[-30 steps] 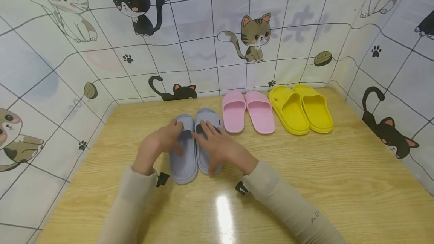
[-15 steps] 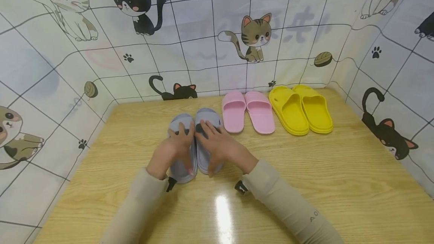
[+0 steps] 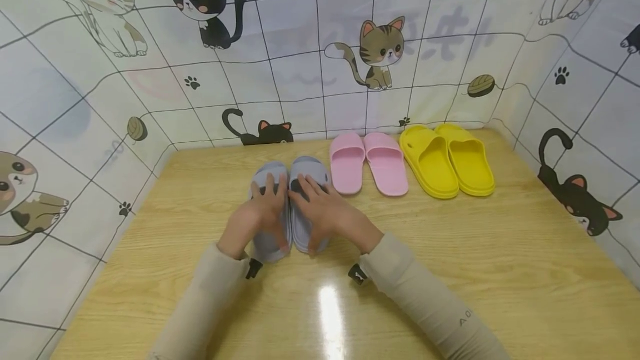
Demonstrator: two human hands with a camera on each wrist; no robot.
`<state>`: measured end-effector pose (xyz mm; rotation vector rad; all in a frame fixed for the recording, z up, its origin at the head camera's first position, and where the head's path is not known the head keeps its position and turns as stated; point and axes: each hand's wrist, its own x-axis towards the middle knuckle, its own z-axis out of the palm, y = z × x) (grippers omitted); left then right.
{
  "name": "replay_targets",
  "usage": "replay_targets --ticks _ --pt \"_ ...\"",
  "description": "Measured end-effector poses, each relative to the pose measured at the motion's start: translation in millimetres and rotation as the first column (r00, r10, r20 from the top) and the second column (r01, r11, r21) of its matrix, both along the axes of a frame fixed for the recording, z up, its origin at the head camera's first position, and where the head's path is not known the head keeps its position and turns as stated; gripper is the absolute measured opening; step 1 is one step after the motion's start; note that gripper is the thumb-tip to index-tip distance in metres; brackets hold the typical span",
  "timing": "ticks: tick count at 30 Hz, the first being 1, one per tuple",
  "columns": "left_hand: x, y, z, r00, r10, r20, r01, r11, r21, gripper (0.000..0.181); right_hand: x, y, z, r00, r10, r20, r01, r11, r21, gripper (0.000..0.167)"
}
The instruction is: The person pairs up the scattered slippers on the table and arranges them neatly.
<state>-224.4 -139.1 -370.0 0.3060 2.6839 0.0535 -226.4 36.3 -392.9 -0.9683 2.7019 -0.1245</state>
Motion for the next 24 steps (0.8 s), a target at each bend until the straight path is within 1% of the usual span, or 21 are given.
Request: replay_targets --ticks 7,12,18,24 --pt "-6.9 -7.3 -0.6 1.0 -0.012 -0.016 0.013 0.999 0.038 0.159 -6.0 0.3 -4.1 0.999 0.001 -0.041 -0.001 1.0 -0.022 0.138" --pt "-13.9 -12.0 -4.2 0.999 -0.018 -0.026 0.019 0.998 0.064 0.156 -12.1 0.5 -5.7 1.0 -0.013 -0.022 0.012 0.999 -0.037 0.138" --pt "-19.1 -17.7 -8.0 1.0 0.013 -0.015 -0.011 0.993 0.115 0.155 -17.3 -0.4 -7.1 1.0 -0.009 -0.011 0.008 0.999 -0.04 0.136" --pt "-20.5 -20.2 -7.4 0.998 0.053 0.019 -0.055 0.991 0.119 0.152 -22.5 -3.4 -4.9 1.0 -0.014 -0.002 0.014 1.0 -0.013 0.134"
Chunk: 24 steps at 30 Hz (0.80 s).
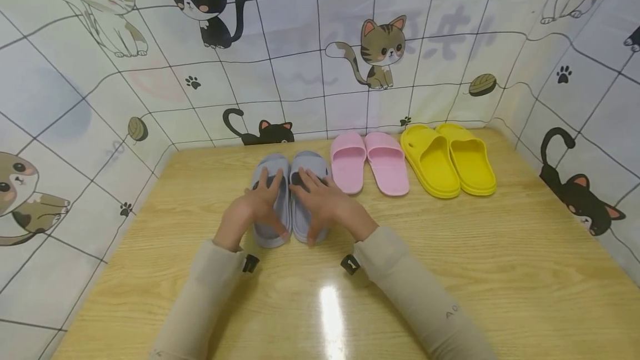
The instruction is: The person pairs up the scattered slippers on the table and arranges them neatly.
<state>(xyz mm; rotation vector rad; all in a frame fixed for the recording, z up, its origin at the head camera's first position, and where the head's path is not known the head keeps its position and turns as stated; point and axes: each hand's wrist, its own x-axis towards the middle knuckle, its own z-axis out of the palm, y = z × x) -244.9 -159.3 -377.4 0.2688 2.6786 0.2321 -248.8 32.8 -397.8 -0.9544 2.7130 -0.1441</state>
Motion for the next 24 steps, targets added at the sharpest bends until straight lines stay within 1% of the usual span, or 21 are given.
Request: replay_targets --ticks 4,8,15,20,24 --pt "0.5 -0.4 0.0 1.0 0.019 0.018 -0.019 1.0 0.006 0.151 -2.3 -1.6 1.1 1.0 -0.005 0.009 0.004 1.0 0.02 0.132" --pt "0.6 -2.4 1.0 0.999 0.03 0.023 -0.03 1.0 0.002 0.151 -4.2 -0.7 0.9 1.0 0.002 0.016 -0.003 1.0 0.018 0.131" --pt "-3.3 -4.7 1.3 0.999 0.049 0.017 -0.049 0.999 0.006 0.15 -7.2 6.6 0.0 0.999 0.016 0.04 -0.013 0.997 -0.076 0.127" --pt "-4.0 -5.7 0.7 0.998 0.053 0.019 -0.053 0.999 0.01 0.148 -9.7 9.3 -3.4 0.999 0.033 0.015 -0.031 0.993 -0.111 0.127" --pt "-4.6 -5.8 -0.3 0.999 0.039 0.008 -0.039 0.999 0.014 0.147 -11.8 10.3 -6.3 0.999 0.031 -0.007 -0.032 0.992 -0.122 0.126"
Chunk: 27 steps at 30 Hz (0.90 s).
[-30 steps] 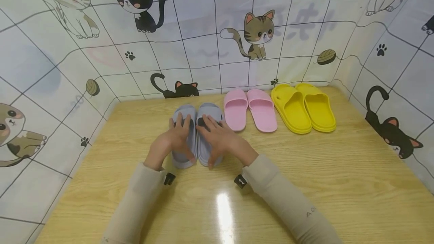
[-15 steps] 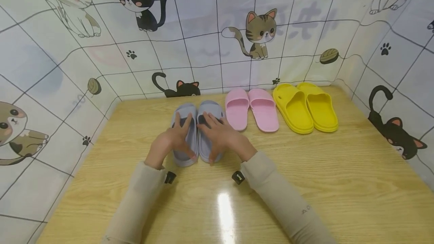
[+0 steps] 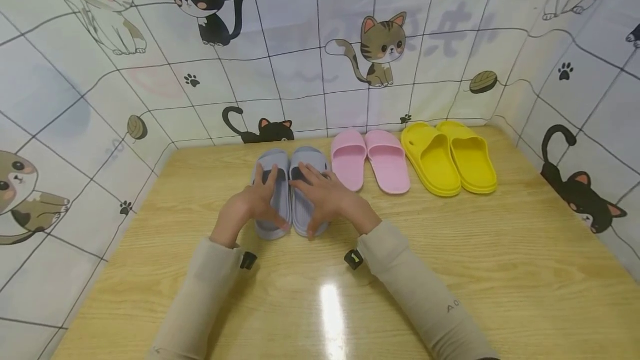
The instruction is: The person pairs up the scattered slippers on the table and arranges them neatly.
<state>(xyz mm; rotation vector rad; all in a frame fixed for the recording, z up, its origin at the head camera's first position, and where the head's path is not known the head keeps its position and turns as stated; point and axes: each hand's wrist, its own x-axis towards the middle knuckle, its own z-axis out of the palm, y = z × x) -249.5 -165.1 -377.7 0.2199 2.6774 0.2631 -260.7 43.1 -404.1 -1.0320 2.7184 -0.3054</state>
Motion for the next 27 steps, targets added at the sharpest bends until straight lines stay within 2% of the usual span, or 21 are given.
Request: replay_targets --ticks 7,12,21,27 --pt "-2.7 -4.9 -1.9 0.999 -0.051 0.004 0.051 0.999 -0.004 0.152 -2.5 -0.7 -1.9 1.0 -0.003 -0.013 0.003 1.0 -0.014 0.125" --pt "-3.0 -7.5 -3.9 0.998 -0.058 0.0 0.058 0.998 0.016 0.154 -0.4 -1.0 -1.3 1.0 -0.019 -0.004 0.019 0.999 -0.039 0.124" --pt "-4.0 -9.2 -5.2 0.998 -0.052 -0.021 0.053 0.997 0.056 0.154 1.5 -2.4 -0.9 0.995 -0.092 0.034 0.095 0.993 -0.077 0.124" --pt "-7.4 -9.9 -5.7 0.998 -0.057 -0.035 0.059 0.996 0.062 0.154 -0.1 -2.2 -1.6 0.995 -0.101 -0.001 0.1 0.99 -0.097 0.122"
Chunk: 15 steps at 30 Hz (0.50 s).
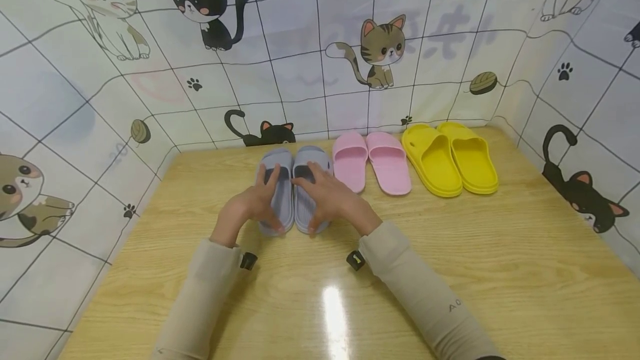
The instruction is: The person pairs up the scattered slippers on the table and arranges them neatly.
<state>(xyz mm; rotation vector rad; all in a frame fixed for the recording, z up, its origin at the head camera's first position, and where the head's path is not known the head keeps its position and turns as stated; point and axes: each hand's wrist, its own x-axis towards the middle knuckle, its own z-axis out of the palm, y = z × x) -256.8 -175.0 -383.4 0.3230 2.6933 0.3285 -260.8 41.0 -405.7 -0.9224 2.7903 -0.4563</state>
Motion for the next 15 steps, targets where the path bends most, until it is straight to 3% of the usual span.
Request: replay_targets --ticks 15 --pt "-3.8 -2.1 -3.3 1.0 0.007 -0.006 -0.006 0.999 0.037 0.152 -2.6 1.3 -0.9 0.999 -0.004 0.037 0.005 1.0 -0.019 0.116"
